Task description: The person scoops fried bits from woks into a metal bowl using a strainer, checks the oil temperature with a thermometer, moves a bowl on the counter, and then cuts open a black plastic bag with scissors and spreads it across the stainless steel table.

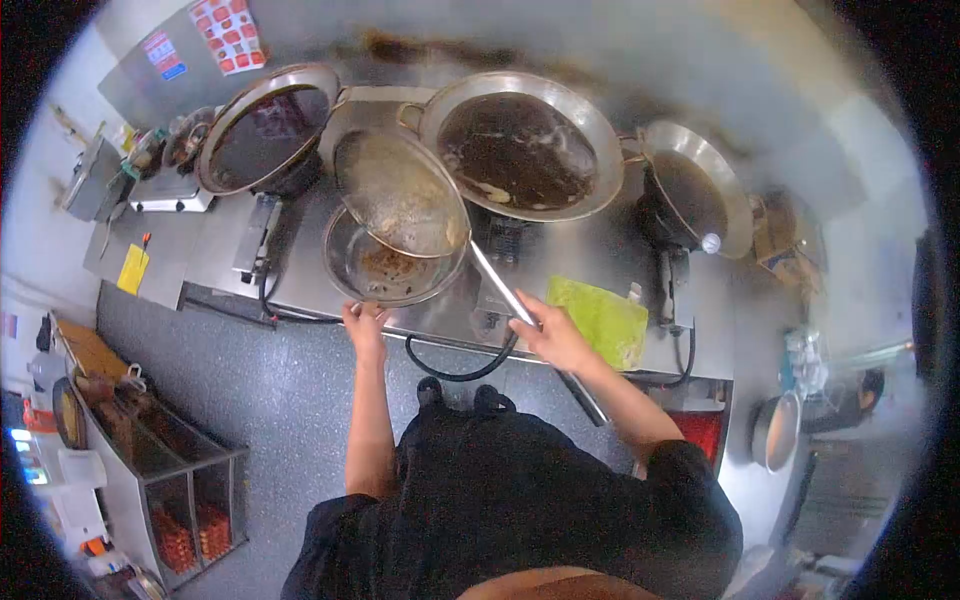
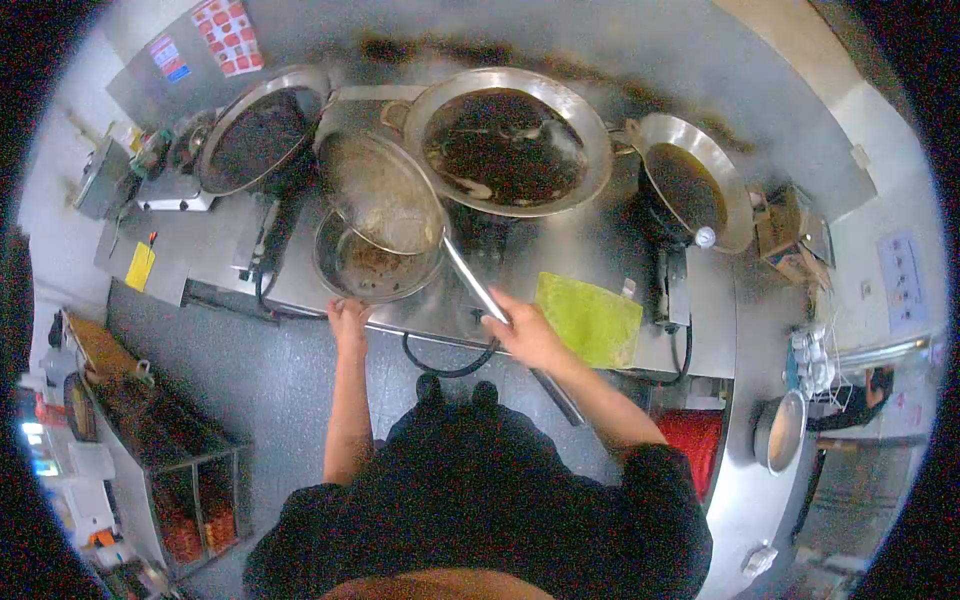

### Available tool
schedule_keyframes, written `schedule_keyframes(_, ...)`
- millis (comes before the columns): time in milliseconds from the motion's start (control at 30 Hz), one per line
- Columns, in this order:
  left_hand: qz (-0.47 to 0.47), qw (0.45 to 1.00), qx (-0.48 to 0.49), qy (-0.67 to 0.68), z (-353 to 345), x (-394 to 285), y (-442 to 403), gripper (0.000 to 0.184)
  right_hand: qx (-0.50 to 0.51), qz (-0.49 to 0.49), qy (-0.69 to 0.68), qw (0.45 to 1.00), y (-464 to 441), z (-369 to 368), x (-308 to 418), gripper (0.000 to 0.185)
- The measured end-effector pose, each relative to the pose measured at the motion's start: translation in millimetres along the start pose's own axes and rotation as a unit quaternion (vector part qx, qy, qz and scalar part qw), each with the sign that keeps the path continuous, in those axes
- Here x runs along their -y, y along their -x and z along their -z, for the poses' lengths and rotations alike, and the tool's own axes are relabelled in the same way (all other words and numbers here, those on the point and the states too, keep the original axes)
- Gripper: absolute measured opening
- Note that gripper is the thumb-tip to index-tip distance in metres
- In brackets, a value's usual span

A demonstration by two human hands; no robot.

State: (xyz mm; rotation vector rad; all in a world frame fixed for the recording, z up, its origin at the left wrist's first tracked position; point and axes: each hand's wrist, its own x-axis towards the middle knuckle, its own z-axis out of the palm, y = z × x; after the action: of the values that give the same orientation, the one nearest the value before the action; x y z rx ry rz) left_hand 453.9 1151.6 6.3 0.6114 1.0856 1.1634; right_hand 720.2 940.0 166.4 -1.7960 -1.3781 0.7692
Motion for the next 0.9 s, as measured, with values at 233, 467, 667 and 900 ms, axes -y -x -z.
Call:
schedule_keyframes(233,-0.003,1.000,0.002,-0.001,-19,-6,-6,0.020,-0.033,-0.162,-0.210,0.964,-6,77,53,0.060)
schedule_keyframes(467,-0.016,0.999,0.028,-0.029,-8,27,-28,0.023,-0.164,-0.098,-0.067,0.979,-45,146,7,0.052)
schedule_keyframes(667,0.047,0.997,0.059,-0.031,11,37,-55,0.052,-0.198,-0.036,0.326,0.924,-83,200,-49,0.026)
schedule_keyframes(900,0.006,0.984,0.080,-0.156,-14,8,-25,0.041,-0.208,-0.052,0.339,0.916,-111,192,-107,0.031)
